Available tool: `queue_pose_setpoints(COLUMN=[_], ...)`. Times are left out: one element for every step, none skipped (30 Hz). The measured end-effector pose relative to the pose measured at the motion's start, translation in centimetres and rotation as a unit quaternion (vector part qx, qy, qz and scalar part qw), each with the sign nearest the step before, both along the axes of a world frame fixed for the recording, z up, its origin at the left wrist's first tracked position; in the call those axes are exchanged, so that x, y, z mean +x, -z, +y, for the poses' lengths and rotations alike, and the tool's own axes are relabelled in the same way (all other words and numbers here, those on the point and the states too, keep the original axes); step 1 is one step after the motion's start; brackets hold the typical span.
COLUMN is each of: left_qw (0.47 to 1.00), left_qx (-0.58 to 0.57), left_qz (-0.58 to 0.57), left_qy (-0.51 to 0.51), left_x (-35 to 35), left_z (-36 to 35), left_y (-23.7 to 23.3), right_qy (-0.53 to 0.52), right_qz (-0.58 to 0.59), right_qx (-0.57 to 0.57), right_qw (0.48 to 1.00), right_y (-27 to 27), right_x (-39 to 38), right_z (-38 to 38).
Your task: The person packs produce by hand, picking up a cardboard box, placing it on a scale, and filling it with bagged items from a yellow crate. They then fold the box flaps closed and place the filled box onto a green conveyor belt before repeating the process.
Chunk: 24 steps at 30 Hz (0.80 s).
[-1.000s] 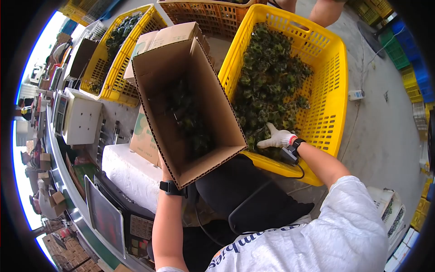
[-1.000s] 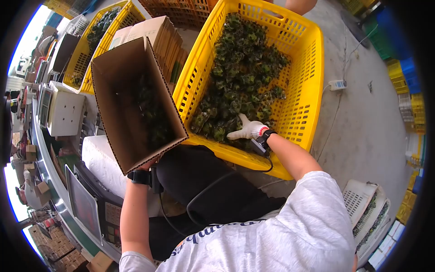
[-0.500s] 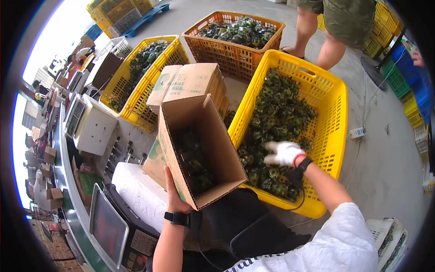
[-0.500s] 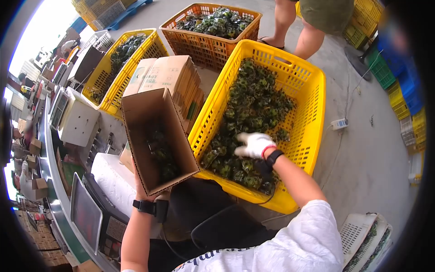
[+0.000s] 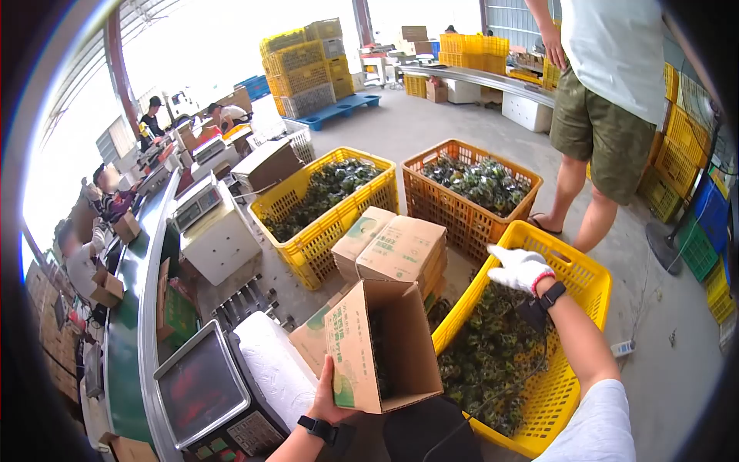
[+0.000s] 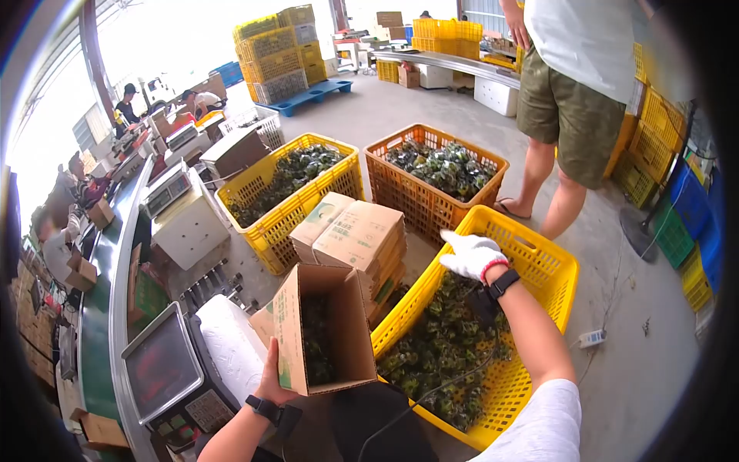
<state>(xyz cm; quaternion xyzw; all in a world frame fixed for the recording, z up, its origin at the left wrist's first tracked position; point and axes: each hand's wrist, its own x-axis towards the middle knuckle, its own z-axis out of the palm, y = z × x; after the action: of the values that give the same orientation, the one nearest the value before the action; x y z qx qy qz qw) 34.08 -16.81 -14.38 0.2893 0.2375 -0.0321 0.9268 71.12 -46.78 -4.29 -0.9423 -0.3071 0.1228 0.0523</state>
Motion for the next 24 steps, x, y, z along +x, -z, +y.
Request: queue_pose_setpoints(left_qw=[1.0, 0.998, 0.992, 0.997, 0.998, 0.998, 0.999, 0.999, 0.999, 0.999, 0.999, 0.999, 0.998, 0.998, 0.995, 0.991, 0.991, 0.989, 0.988, 0.988, 0.994, 0.998, 0.997, 0.998], left_qx=[0.003, -0.059, -0.122, -0.069, -0.066, -0.053, -0.04, -0.037, -0.023, -0.007, -0.005, -0.03, -0.054, -0.05, -0.08, -0.111, -0.113, -0.113, -0.116, -0.129, -0.082, -0.037, -0.065, -0.051], left_qz=[-0.007, -0.024, -0.038, -0.014, -0.016, -0.018, -0.019, -0.017, -0.029, -0.042, -0.039, -0.039, -0.043, -0.046, -0.062, -0.075, -0.075, -0.091, -0.101, -0.088, -0.073, -0.055, -0.04, -0.036], left_qy=[-0.004, -0.012, -0.017, -0.017, -0.017, -0.001, 0.015, 0.017, 0.024, 0.031, 0.036, 0.018, 0.001, 0.003, 0.006, 0.007, 0.006, 0.003, -0.001, -0.004, -0.01, -0.011, -0.02, -0.019], left_x=[-0.2, -0.3, -0.6, -0.9, -1.3, -1.9, -2.2, -2.4, -2.8, -3.0, -3.1, -3.2, -3.1, -3.0, -3.1, -3.2, -3.1, -2.9, -3.1, -3.4, -3.4, -3.6, -3.9, -4.2], left_z=[0.2, 0.4, 0.6, 0.4, 0.4, 0.5, 0.6, 0.6, 0.4, 0.2, -0.1, -0.6, -0.6, -0.3, -0.1, 0.0, 0.1, 0.2, 0.2, 0.1, 0.1, 0.1, 1.0, 1.2], left_y=[0.3, 1.1, 1.6, 1.5, 1.7, 2.0, 2.1, 1.9, 1.6, 1.2, 0.5, -0.2, -0.8, -0.8, -0.5, -0.1, -0.1, -0.1, -0.1, -0.4, -0.9, -0.8, 1.5, 2.0], right_qy=[-0.013, -0.031, -0.048, -0.069, -0.09, -0.078, -0.066, -0.1, -0.132, -0.12, -0.107, -0.08, -0.053, -0.019, 0.014, -0.034, -0.081, -0.102, -0.141, -0.197, -0.227, -0.238, -0.248, -0.262], right_qz=[-0.03, -0.058, -0.083, -0.12, -0.157, -0.133, -0.108, -0.132, -0.155, -0.152, -0.147, -0.115, -0.085, -0.135, -0.139, -0.165, -0.189, -0.199, -0.25, -0.305, -0.244, -0.224, -0.169, -0.091], right_qx=[0.043, 0.053, 0.062, 0.097, 0.132, 0.119, 0.105, 0.101, 0.097, 0.097, 0.098, 0.158, 0.22, 0.282, 0.291, 0.241, 0.189, 0.157, 0.059, 0.008, -0.045, -0.087, -0.134, -0.14], right_qw=[0.999, 0.996, 0.993, 0.986, 0.975, 0.981, 0.986, 0.981, 0.974, 0.976, 0.978, 0.977, 0.97, 0.95, 0.946, 0.956, 0.96, 0.962, 0.956, 0.932, 0.942, 0.941, 0.944, 0.95], right_y=[-3.9, -7.7, -10.9, -12.6, -14.3, -17.7, -21.1, -22.5, -23.4, -25.3, -27.2, -27.8, -27.9, -28.2, -28.8, -29.5, -30.1, -29.1, -28.4, -24.5, -21.9, -20.1, -16.8, -13.1], right_x=[0.2, -0.3, -0.7, 0.1, 0.8, -0.6, -2.0, -1.5, -1.1, -2.5, -3.9, -1.9, 0.0, -0.3, 0.1, -2.0, -4.1, -2.8, -4.9, -2.2, -3.4, -6.6, -7.2, -7.3], right_z=[2.7, 5.1, 7.8, 10.5, 13.2, 15.5, 17.7, 20.2, 22.2, 23.4, 24.5, 27.0, 29.5, 30.7, 32.0, 29.9, 27.3, 28.0, 26.3, 26.8, 24.3, 19.7, 16.0, 12.0])
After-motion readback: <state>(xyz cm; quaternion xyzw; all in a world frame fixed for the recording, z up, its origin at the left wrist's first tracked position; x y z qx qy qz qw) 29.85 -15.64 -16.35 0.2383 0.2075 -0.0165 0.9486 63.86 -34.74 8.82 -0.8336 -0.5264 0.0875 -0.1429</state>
